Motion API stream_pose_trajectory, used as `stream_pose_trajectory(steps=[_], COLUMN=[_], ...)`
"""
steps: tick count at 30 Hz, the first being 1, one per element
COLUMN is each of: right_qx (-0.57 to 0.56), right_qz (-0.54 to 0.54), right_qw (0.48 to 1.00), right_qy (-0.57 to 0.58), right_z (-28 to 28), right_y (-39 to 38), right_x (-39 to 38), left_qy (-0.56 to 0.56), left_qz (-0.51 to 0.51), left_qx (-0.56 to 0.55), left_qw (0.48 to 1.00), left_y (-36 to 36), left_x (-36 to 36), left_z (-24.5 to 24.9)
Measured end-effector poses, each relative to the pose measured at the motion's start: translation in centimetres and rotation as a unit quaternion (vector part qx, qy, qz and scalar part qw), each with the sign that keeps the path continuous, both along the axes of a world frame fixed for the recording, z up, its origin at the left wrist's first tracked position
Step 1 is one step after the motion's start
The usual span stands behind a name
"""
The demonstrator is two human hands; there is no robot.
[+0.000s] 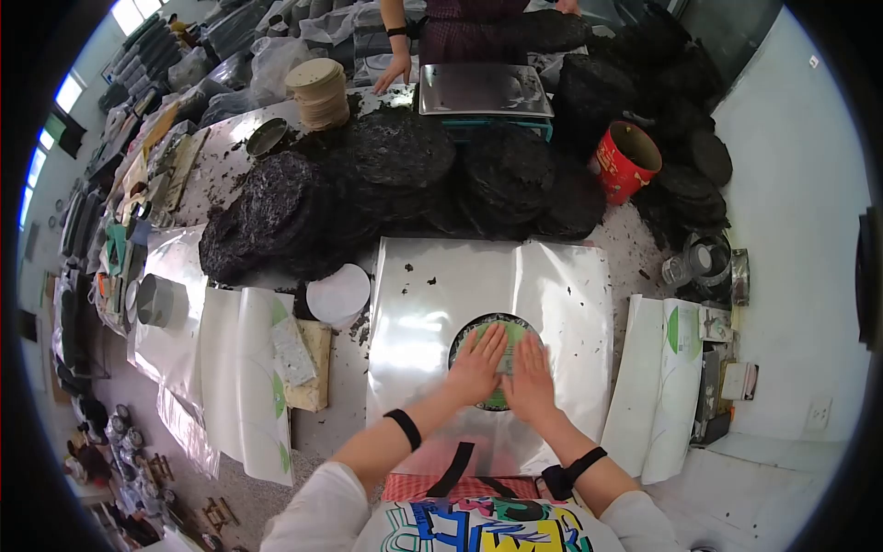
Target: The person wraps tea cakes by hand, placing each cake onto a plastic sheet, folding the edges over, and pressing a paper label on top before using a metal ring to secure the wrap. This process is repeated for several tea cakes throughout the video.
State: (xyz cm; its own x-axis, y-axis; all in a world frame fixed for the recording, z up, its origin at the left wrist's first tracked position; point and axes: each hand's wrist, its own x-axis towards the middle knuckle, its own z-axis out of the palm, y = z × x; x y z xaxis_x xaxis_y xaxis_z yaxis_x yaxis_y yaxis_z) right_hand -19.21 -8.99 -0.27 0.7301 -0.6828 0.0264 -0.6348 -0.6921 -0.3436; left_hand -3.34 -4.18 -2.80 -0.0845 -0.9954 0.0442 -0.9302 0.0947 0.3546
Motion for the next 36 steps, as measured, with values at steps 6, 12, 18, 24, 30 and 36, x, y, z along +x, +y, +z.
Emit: stream_pose_trajectory(steps=[6, 12, 18, 24, 30, 36], right_qx=[-0.026, -0.027, 0.112, 0.163, 0.577, -0.200], right_qz=[0.003, 0.022, 0.003, -0.064, -0.234, 0.062], right_qw=[0.999, 0.999, 0.989, 0.948, 0.741, 0.966], right_qy=[0.021, 0.013, -0.097, -0.265, -0.254, -0.150], right_z=[-1.9, -3.3, -1.8, 9.8, -4.6, -1.6], right_y=[2.1, 3.5, 2.8, 2.7, -2.9, -2.5], right_x=[3.1, 1.5, 1.7, -1.8, -3.5, -2.1], left_qy=[0.168, 0.165, 0.101, 0.285, 0.302, 0.256], left_qz=[0.131, 0.141, -0.007, 0.312, 0.299, 0.113], left_qx=[-0.069, -0.073, -0.206, -0.064, -0.051, -0.062], left_qw=[0.975, 0.974, 0.973, 0.904, 0.904, 0.958], left_y=[-3.9, -3.5, 2.7, 11.6, 13.9, 10.5], left_x=[3.4, 1.2, -4.6, 6.0, 3.1, 2.4], left_z=[-1.5, 3.3, 10.7, 9.2, 4.1, 2.5])
